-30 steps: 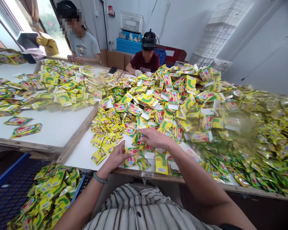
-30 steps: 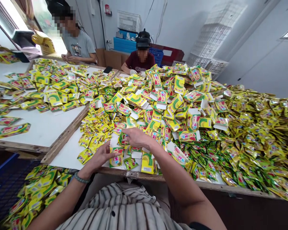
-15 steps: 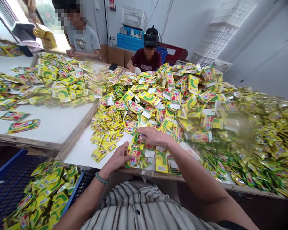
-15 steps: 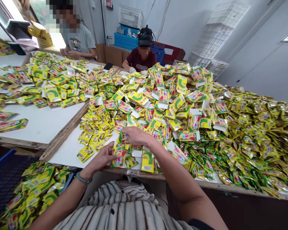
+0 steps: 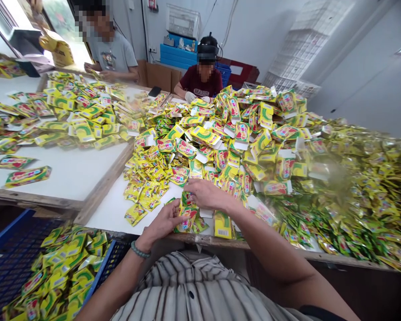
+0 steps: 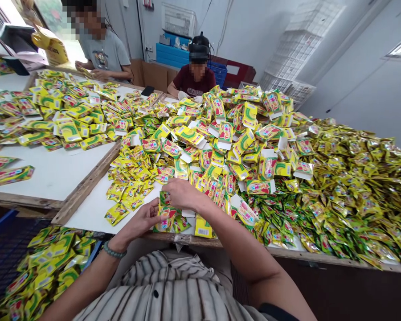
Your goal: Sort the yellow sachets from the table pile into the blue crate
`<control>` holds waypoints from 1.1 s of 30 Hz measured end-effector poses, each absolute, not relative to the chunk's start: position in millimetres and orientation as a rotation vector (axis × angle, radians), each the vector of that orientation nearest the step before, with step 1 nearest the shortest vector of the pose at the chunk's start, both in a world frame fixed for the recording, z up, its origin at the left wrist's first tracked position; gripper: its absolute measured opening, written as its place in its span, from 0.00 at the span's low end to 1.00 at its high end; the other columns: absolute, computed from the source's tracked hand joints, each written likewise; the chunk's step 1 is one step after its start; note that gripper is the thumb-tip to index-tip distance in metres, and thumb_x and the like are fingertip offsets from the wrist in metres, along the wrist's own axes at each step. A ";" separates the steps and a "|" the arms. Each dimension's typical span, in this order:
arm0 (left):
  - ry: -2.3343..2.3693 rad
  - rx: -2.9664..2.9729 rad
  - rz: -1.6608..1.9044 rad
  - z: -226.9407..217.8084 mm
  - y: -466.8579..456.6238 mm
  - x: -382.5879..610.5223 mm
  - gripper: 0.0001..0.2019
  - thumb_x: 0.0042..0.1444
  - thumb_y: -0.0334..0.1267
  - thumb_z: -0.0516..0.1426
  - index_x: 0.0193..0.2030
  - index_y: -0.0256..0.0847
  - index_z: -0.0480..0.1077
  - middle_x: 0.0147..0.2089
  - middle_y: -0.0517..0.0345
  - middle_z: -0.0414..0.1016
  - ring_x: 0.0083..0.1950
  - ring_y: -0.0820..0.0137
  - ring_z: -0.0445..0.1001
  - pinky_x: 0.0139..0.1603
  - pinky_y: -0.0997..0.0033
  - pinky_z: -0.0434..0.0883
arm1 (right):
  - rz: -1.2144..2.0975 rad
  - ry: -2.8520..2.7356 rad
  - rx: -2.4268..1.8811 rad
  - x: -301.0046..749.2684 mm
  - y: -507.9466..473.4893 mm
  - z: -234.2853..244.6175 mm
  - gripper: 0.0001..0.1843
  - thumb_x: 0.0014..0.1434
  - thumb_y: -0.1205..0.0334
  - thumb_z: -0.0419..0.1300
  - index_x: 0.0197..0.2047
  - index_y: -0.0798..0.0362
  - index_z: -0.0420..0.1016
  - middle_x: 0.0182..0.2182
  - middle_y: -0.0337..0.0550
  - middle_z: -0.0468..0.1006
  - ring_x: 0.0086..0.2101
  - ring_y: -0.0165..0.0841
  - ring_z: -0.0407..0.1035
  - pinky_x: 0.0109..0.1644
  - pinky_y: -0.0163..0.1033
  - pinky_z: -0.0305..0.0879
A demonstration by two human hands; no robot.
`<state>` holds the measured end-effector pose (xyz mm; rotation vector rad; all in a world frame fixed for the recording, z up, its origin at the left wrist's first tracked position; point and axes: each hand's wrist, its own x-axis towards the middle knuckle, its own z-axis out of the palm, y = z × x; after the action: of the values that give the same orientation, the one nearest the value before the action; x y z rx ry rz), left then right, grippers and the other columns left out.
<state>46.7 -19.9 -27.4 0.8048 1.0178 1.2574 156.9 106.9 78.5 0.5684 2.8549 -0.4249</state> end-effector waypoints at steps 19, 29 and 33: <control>1.195 1.027 1.192 -33.1 -18.5 46.7 0.13 0.50 0.45 0.62 0.36 0.41 0.64 0.32 0.63 0.68 0.38 0.67 0.69 0.40 0.69 0.69 | -0.442 2.986 0.673 181.9 75.7 35.4 0.10 0.62 0.65 0.56 0.30 0.53 0.76 0.32 0.44 0.78 0.52 0.41 0.63 0.56 0.51 0.46; 1.187 0.999 1.300 -46.8 -18.4 46.8 0.18 0.50 0.42 0.61 0.47 0.40 0.66 0.44 0.53 0.76 0.44 0.63 0.73 0.45 0.65 0.71 | -0.838 2.912 0.824 163.5 81.5 29.3 0.04 0.59 0.66 0.60 0.37 0.52 0.76 0.35 0.42 0.78 0.43 0.36 0.69 0.54 0.47 0.55; 1.567 0.942 1.311 -32.6 -16.8 -34.5 0.24 0.44 0.45 0.64 0.47 0.37 0.67 0.40 0.53 0.77 0.39 0.63 0.75 0.41 0.63 0.72 | -1.068 3.049 1.181 149.3 97.7 30.6 0.07 0.60 0.64 0.58 0.42 0.52 0.73 0.39 0.41 0.78 0.41 0.33 0.70 0.47 0.38 0.61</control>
<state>-34.5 -16.8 -32.6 0.9416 1.5674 1.3114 149.3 97.7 30.6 1.1808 3.0494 -1.0678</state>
